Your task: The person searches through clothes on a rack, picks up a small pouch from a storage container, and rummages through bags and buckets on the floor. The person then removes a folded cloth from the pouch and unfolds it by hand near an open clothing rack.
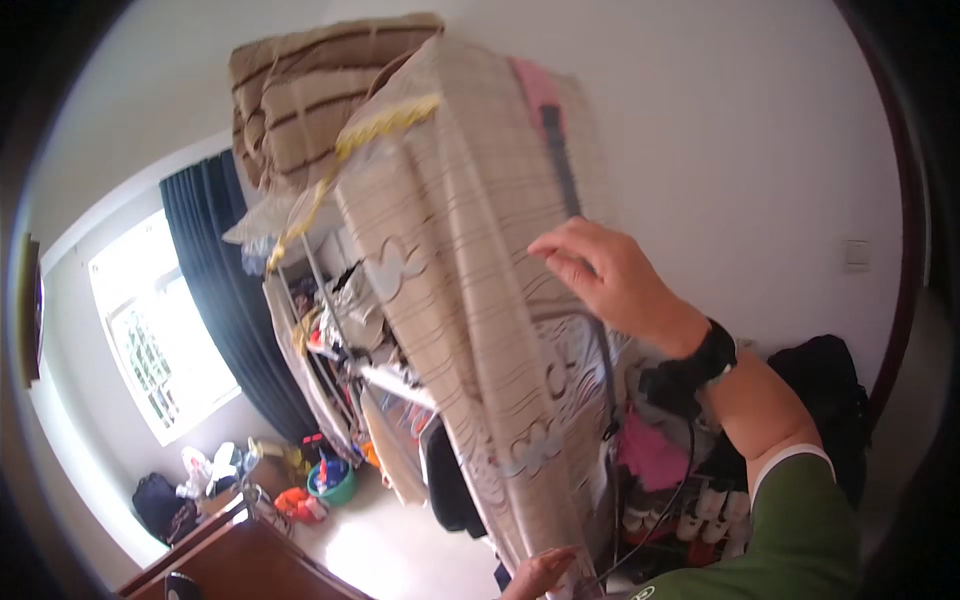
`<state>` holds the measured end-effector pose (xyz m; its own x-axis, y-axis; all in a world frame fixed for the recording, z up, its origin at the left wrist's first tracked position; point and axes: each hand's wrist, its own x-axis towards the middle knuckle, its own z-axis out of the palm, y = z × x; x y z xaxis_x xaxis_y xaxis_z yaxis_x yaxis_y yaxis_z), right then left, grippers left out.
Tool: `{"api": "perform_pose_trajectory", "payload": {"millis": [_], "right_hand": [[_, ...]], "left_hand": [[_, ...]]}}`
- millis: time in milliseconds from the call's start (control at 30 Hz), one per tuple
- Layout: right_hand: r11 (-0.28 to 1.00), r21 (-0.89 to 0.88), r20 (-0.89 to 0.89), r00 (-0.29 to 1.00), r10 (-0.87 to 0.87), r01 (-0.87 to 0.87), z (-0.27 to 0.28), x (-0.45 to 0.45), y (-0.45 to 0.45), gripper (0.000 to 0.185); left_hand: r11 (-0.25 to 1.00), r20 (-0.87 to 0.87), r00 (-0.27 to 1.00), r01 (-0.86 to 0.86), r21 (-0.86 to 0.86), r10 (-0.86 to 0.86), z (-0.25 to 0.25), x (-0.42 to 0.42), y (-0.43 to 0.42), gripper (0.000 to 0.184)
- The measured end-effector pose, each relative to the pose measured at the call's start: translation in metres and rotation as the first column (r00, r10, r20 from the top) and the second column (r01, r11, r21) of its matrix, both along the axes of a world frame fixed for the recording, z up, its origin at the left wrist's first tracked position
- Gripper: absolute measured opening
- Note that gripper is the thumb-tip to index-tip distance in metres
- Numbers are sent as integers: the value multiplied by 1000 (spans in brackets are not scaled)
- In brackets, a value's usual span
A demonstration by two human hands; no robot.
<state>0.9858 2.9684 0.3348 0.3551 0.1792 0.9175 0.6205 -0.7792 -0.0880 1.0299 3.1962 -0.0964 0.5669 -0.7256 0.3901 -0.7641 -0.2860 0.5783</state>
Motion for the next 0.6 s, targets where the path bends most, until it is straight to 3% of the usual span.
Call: {"api": "perform_pose_trajectory", "payload": {"millis": [33, 67, 100, 133, 167, 200, 267, 333, 433, 600], "right_hand": [[998, -69, 16, 1000, 4, -3, -12, 3, 20, 20], [988, -147, -2, 999, 51, -51, -29, 9, 37, 21], [969, -226, -18, 995, 98, -100, -47, 14, 53, 22], [941, -304, -37, 989, 144, -149, -65, 19, 67, 23], [915, -345, -160, 973, 165, -212, -89, 23, 75, 25], [882, -379, -278, 943, 181, -281, -113, 27, 80, 27], [870, -323, -597, 794, 118, -372, -164, 32, 88, 29], [856, -281, -642, 748, 168, -434, -229, 47, 84, 30], [902, -265, -837, 546, -39, -341, -283, 39, 77, 31], [898, -76, -939, 335, 82, -432, -352, 52, 71, 33]], "left_hand": [[987, 261, 962, 43, 152, -82, -23, 11, 25, 24], [990, -3, 1000, -21, 138, 21, -7, 3, 49, 30], [987, -262, 957, -89, 137, 122, 16, -5, 65, 36], [982, -218, 958, -187, 26, 188, 20, -15, 79, 26], [984, -191, 966, -179, -18, 172, -10, -8, 97, 26], [972, -210, 950, -234, 7, 230, -21, -15, 116, 26], [930, -307, 882, -365, 38, 358, -26, -32, 149, 24], [887, -338, 820, -436, 156, 462, -30, -49, 176, 24], [800, -285, 750, -528, 287, 597, -36, -79, 206, 24], [682, -252, 634, -671, 291, 731, -16, -102, 219, 35]]}}
